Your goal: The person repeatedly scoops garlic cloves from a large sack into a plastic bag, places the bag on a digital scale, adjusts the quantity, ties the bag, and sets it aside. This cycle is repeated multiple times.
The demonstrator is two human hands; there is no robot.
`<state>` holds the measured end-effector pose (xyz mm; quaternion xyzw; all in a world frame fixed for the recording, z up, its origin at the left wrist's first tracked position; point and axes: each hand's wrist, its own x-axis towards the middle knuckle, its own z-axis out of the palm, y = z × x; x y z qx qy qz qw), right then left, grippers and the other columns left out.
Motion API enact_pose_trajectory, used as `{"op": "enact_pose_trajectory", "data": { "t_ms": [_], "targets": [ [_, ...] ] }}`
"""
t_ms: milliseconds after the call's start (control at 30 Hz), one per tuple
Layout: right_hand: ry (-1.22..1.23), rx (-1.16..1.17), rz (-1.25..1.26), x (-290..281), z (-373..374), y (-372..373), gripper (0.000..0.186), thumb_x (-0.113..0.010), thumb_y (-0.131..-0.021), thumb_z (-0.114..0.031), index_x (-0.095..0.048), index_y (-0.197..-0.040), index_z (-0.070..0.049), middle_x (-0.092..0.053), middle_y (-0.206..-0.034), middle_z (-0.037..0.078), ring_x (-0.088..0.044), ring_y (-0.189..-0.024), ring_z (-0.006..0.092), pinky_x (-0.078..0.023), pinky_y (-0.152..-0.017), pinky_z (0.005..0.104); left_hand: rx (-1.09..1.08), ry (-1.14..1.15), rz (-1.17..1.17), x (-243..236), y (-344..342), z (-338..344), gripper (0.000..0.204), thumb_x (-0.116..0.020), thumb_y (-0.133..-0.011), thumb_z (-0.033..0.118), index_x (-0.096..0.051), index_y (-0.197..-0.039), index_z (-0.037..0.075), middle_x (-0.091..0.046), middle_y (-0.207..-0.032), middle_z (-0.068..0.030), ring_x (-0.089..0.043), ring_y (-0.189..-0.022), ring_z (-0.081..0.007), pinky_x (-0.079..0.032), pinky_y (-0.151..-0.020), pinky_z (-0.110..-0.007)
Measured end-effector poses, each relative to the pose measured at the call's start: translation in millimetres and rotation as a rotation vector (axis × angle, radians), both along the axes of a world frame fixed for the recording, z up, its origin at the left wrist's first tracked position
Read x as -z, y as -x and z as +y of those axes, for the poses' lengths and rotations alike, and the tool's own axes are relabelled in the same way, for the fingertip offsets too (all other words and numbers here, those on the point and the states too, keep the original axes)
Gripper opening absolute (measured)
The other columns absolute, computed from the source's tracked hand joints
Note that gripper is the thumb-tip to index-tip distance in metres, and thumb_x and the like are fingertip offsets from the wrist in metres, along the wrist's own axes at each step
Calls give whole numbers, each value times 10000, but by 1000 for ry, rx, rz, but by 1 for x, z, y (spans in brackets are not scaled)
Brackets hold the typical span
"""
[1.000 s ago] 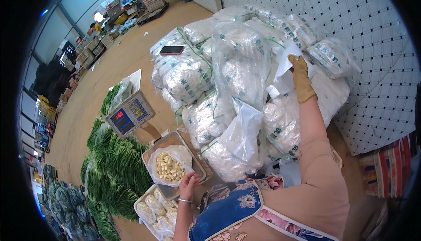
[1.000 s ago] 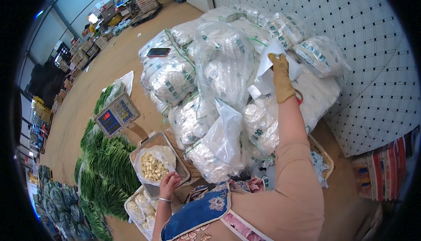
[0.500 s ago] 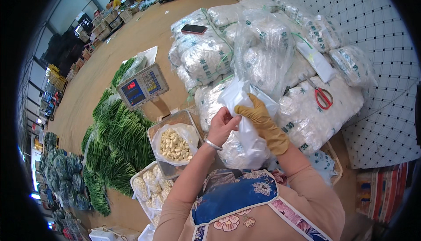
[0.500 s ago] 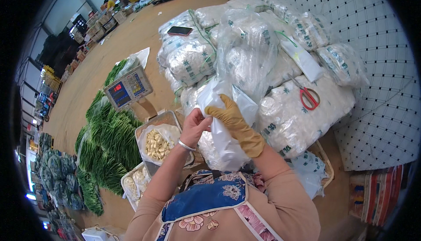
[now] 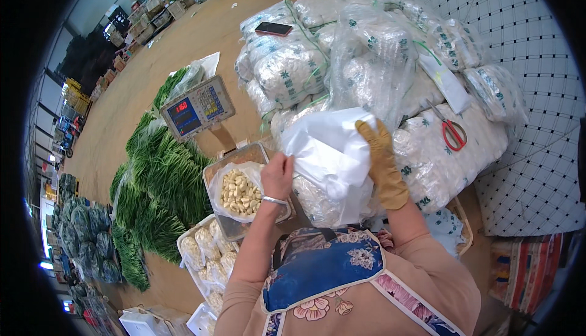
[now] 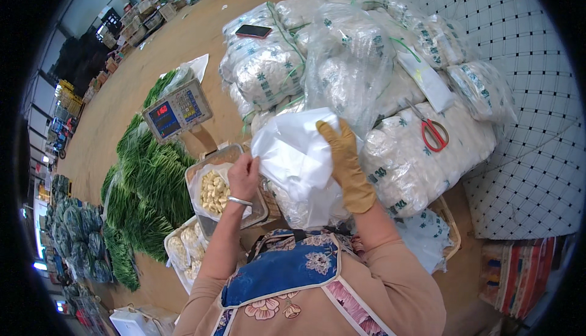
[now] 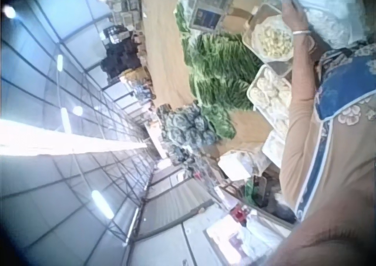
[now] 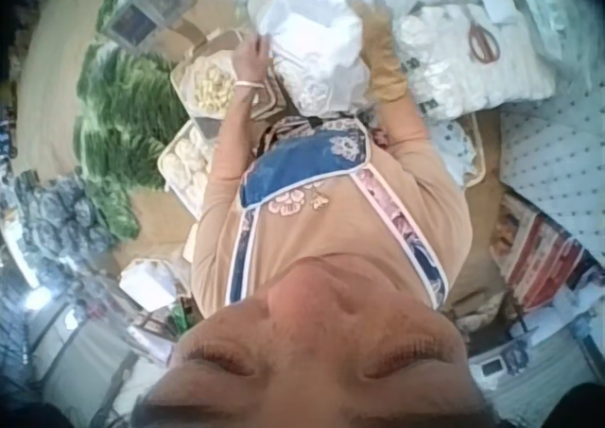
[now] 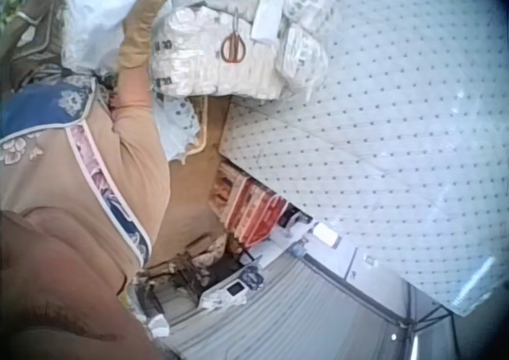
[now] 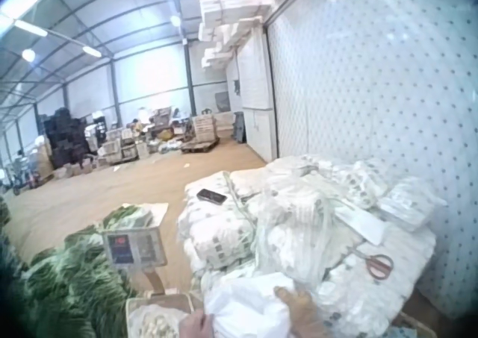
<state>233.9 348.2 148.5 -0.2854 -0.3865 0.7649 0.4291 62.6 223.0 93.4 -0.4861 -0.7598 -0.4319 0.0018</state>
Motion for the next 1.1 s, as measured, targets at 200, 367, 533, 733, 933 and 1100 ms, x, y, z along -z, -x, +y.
{"op": "enact_pose_trajectory", "data": {
  "t_ms": [200, 367, 533, 733, 933, 1100],
  "targets": [
    [-47, -29, -115, 17, 14, -2, 347, -574, -778, -189, -474, -1081, -52, -564, -893, 105, -557, -753, 170, -457, -632, 259, 159, 18, -881, 2, 5, -11, 137, -492, -831, 113, -473, -723, 32, -500, -564, -9, -484, -506, -72, -405, -463, -182],
    [-840, -104, -662, 39, 3, 8, 528, -512, -820, -270, -291, -1273, -110, -498, -1091, 182, -524, -943, 301, -411, -774, 311, 287, -108, -802, -14, -10, -13, 71, -477, -826, 57, -488, -813, -12, -527, -634, -29, -504, -542, -73, -438, -520, -194],
    [-750, -613, -337, 18, 3, 6, 528, -490, -828, -329, -331, -1264, -77, -391, -1255, 103, -343, -1175, 192, -298, -925, 271, 232, -102, -539, -23, -14, -19, 54, -498, -803, 31, -517, -822, -16, -549, -649, -38, -513, -548, -76, -435, -530, -196],
    [-674, -625, -338, 8, -10, 2, 512, -567, -781, -344, -447, -1170, -33, -529, -1087, 97, -490, -962, 143, -377, -824, 253, 119, -35, -198, -25, -15, -23, 43, -547, -755, 33, -514, -761, 5, -512, -612, -91, -516, -523, -164, -411, -495, -261],
    [-436, -571, -330, 25, -17, 7, 331, -642, -734, -242, -577, -930, 16, -582, -811, 33, -489, -734, 81, -410, -664, 228, 132, -45, -53, -32, -23, -22, 70, -543, -736, 32, -481, -707, 17, -491, -638, -127, -502, -550, -280, -398, -494, -314],
    [-318, -404, -350, 36, -18, 12, 219, -640, -740, -202, -593, -843, -15, -554, -761, -6, -460, -690, 67, -399, -606, 211, 116, -90, 45, -20, -18, -16, 88, -529, -739, 46, -464, -684, 22, -481, -633, -129, -486, -541, -294, -388, -488, -333]
  ]
}}
